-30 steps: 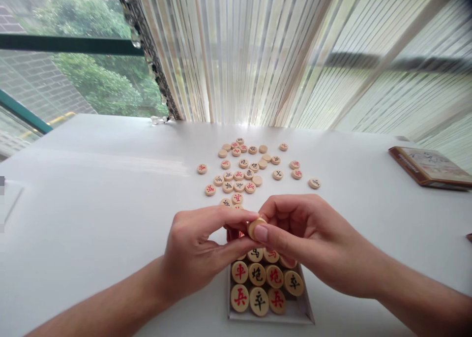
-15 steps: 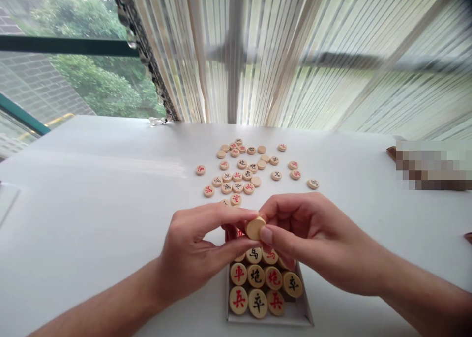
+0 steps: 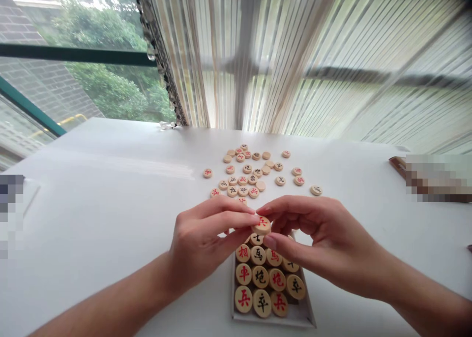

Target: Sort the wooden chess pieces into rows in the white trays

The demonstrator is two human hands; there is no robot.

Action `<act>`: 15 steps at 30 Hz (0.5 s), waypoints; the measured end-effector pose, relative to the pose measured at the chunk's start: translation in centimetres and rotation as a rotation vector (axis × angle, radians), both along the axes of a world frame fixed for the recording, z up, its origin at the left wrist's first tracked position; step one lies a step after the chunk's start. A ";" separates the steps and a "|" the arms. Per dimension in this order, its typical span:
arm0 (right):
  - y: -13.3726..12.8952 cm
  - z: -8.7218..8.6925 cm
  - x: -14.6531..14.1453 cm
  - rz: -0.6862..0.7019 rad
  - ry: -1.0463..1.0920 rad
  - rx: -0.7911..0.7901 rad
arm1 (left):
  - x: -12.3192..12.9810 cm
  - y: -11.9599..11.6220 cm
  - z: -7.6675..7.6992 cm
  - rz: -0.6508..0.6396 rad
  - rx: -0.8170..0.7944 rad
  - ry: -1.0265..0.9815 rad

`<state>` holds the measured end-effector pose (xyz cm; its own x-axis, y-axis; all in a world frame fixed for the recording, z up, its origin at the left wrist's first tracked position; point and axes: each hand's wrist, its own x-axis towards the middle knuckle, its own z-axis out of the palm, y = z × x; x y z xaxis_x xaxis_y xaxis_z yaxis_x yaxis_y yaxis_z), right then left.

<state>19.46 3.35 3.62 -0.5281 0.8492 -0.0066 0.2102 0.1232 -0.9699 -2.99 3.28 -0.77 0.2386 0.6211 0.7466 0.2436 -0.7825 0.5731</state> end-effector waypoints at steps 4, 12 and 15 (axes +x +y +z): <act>-0.2 0.1 0.2 0.013 -0.037 0.046 | -0.2 -0.3 0.1 0.001 0.086 0.080; 0.0 0.8 0.0 0.031 -0.144 0.078 | -0.6 -0.7 -0.2 -0.002 0.134 0.179; 0.0 1.2 0.2 0.072 -0.238 0.126 | -0.4 -0.8 -0.4 -0.019 0.150 0.206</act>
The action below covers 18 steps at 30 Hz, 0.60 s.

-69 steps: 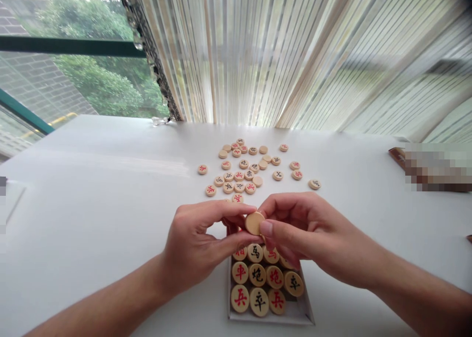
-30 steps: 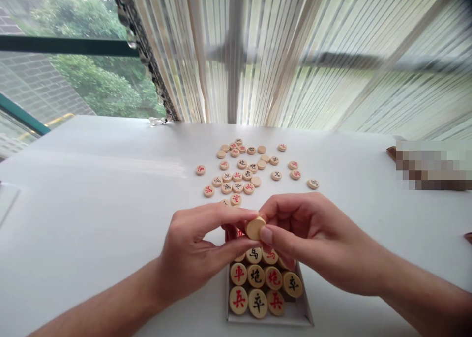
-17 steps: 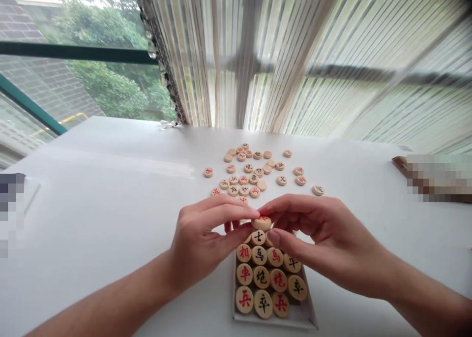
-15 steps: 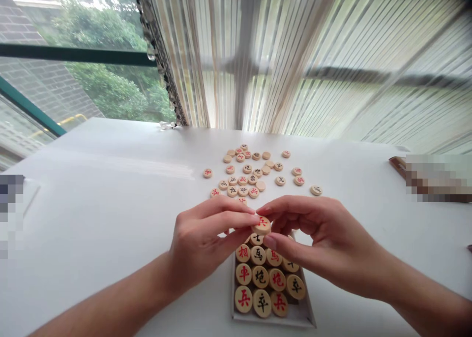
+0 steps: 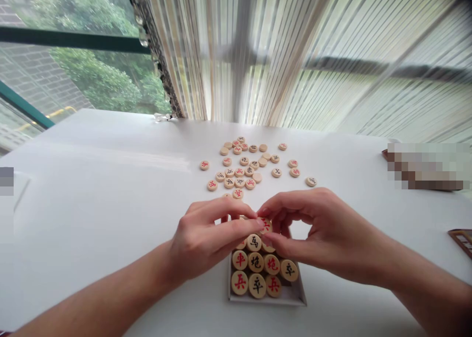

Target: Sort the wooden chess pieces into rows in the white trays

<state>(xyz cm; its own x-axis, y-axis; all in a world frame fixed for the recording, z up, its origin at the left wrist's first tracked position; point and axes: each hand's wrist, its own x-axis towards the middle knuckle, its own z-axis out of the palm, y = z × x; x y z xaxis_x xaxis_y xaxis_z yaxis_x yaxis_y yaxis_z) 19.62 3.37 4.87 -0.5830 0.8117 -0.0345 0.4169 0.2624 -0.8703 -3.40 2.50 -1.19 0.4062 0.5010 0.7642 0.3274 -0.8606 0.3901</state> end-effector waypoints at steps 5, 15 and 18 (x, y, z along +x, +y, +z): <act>-0.1 0.4 0.5 0.017 -0.128 0.158 | 0.5 0.3 0.1 -0.003 -0.011 0.005; -0.4 2.0 1.3 -0.030 -0.183 0.367 | 0.6 1.3 0.0 0.017 -0.083 -0.091; -1.0 2.3 1.7 -0.041 -0.183 0.381 | 0.6 1.3 -0.1 0.018 -0.089 -0.095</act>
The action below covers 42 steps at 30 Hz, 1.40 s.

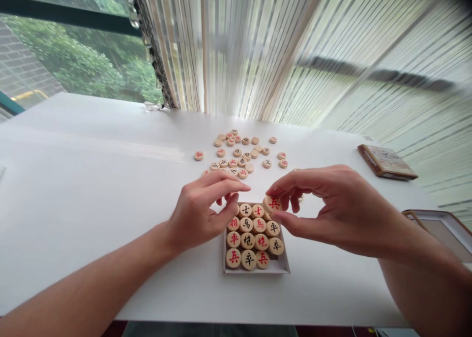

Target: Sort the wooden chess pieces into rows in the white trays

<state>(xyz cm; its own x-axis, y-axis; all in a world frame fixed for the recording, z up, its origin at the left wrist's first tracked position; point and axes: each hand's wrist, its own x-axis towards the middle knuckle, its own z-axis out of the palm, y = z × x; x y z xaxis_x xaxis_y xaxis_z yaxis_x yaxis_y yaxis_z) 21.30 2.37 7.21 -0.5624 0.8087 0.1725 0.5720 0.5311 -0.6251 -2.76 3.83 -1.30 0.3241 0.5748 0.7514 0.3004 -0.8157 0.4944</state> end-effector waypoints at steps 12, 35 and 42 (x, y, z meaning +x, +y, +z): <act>-2.2 -3.0 2.1 0.058 0.000 -0.050 | 0.2 -0.1 -0.1 -0.021 -0.028 0.011; -4.5 -5.8 1.2 0.178 0.089 0.023 | 0.4 -0.7 0.2 0.025 -0.111 0.096; -4.4 -6.1 1.1 0.189 0.045 0.014 | 0.4 -0.6 0.2 0.012 -0.102 0.100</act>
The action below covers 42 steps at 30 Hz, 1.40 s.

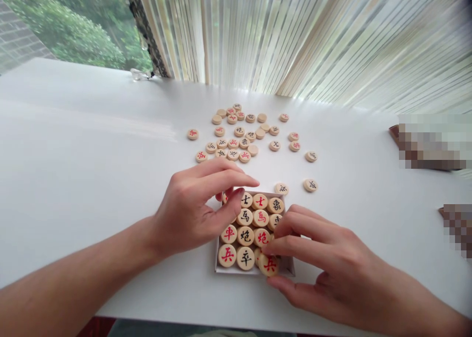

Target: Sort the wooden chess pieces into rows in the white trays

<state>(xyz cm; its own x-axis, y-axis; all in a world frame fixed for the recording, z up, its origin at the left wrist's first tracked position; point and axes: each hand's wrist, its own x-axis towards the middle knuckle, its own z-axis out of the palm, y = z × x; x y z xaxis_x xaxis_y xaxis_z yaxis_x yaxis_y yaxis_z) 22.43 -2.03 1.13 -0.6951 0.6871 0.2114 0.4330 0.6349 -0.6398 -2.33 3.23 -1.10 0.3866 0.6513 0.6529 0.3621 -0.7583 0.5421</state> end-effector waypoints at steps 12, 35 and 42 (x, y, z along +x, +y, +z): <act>0.2 0.1 0.0 0.014 0.013 -0.031 | 0.0 0.0 0.0 0.001 0.010 0.002; 0.6 0.0 0.0 -0.012 0.084 0.056 | -0.1 0.0 0.1 0.007 -0.005 0.013; 2.6 -0.7 2.1 -0.211 0.166 0.178 | -0.2 0.5 0.1 0.057 0.004 -0.011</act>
